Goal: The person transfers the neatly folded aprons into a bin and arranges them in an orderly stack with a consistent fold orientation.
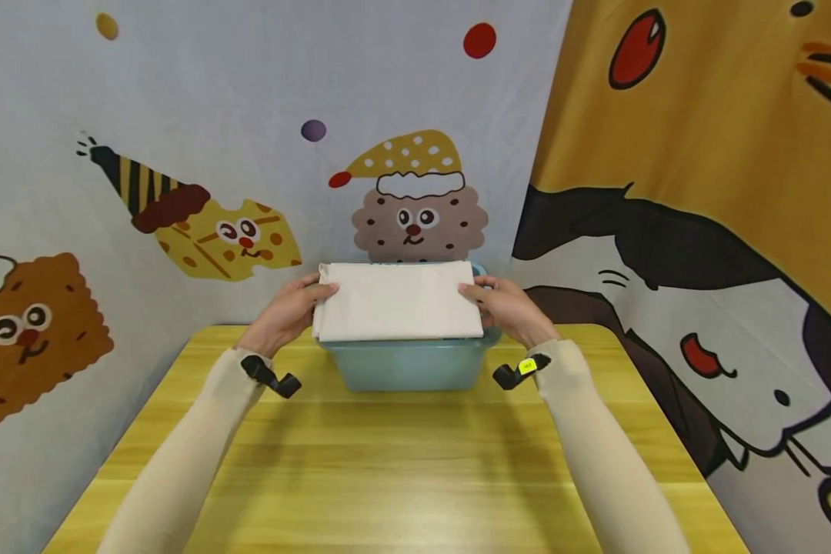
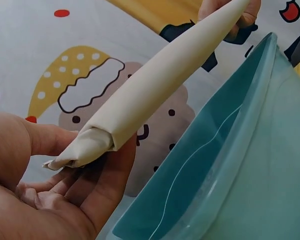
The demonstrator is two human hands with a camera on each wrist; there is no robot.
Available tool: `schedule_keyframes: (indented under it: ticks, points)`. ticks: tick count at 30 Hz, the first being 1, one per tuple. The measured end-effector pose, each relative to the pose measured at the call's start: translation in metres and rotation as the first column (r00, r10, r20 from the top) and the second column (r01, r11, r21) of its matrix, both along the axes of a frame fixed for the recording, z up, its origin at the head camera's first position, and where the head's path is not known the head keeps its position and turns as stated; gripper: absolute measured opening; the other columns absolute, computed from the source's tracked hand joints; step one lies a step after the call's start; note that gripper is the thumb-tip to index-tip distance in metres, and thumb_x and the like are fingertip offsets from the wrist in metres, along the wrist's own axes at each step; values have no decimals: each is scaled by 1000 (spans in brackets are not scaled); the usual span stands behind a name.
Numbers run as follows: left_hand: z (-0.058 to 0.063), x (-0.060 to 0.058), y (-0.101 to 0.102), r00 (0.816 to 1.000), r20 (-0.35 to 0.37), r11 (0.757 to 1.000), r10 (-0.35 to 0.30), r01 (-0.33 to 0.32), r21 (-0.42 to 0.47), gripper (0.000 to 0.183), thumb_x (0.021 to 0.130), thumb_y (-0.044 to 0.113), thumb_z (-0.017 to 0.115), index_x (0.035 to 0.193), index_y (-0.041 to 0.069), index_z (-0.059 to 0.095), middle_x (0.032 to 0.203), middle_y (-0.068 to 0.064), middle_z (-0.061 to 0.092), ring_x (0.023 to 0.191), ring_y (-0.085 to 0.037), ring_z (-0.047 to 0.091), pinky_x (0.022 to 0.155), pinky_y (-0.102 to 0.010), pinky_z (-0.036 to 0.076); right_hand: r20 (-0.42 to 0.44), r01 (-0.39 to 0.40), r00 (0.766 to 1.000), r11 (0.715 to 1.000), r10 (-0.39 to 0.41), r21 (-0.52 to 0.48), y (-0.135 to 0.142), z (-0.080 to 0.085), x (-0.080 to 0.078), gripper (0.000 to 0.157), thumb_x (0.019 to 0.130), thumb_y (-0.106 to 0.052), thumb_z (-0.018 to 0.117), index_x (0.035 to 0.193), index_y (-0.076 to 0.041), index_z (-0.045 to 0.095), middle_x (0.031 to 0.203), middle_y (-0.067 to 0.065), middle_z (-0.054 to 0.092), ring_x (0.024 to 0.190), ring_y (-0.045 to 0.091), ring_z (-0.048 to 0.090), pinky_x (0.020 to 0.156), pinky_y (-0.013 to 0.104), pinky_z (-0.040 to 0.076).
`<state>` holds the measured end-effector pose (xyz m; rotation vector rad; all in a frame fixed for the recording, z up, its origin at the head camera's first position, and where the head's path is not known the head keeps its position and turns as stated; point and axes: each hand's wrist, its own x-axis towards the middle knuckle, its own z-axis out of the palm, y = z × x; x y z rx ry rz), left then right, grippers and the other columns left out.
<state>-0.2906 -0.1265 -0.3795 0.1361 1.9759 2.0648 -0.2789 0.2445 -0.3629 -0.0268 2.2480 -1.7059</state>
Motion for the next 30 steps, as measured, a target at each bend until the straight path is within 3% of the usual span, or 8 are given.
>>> schedule_keyframes:
  ticks: [12, 20, 27, 30]
  points:
    - [7, -31, 6, 1000, 17, 993, 19, -17, -115, 50, 105, 29, 59, 151, 13, 47, 120, -7, 63, 97, -18, 67, 79, -34, 59, 18, 17, 1000, 997, -19, 78, 2, 8, -32, 53, 106, -44, 55, 144, -7, 48, 129, 9, 58, 106, 19, 67, 87, 35, 60]
    - [11, -48, 7, 999, 41, 985, -25, 31, -172, 53, 105, 31, 60, 152, 13, 46, 130, -9, 60, 109, -23, 64, 88, -39, 57, 21, 10, 1000, 995, -12, 99, 5, 10, -44, 54, 106, -42, 54, 148, -7, 48, 131, 10, 58, 110, 22, 65, 99, 42, 54]
    - [14, -56, 9, 998, 48, 980, -39, 48, -193, 52, 106, 28, 59, 153, 12, 45, 133, -10, 59, 110, -24, 64, 87, -39, 58, 20, 10, 1000, 991, -13, 130, 6, 11, -48, 56, 106, -43, 54, 150, -9, 47, 128, 9, 59, 105, 19, 66, 89, 35, 58]
    - [14, -56, 9, 999, 37, 973, -39, 47, -225, 54, 106, 28, 58, 155, 10, 43, 140, -12, 56, 116, -27, 63, 91, -41, 58, 13, 6, 1000, 990, -8, 139, 8, 11, -48, 56, 106, -42, 54, 151, -8, 46, 133, 12, 57, 110, 23, 64, 91, 36, 59]
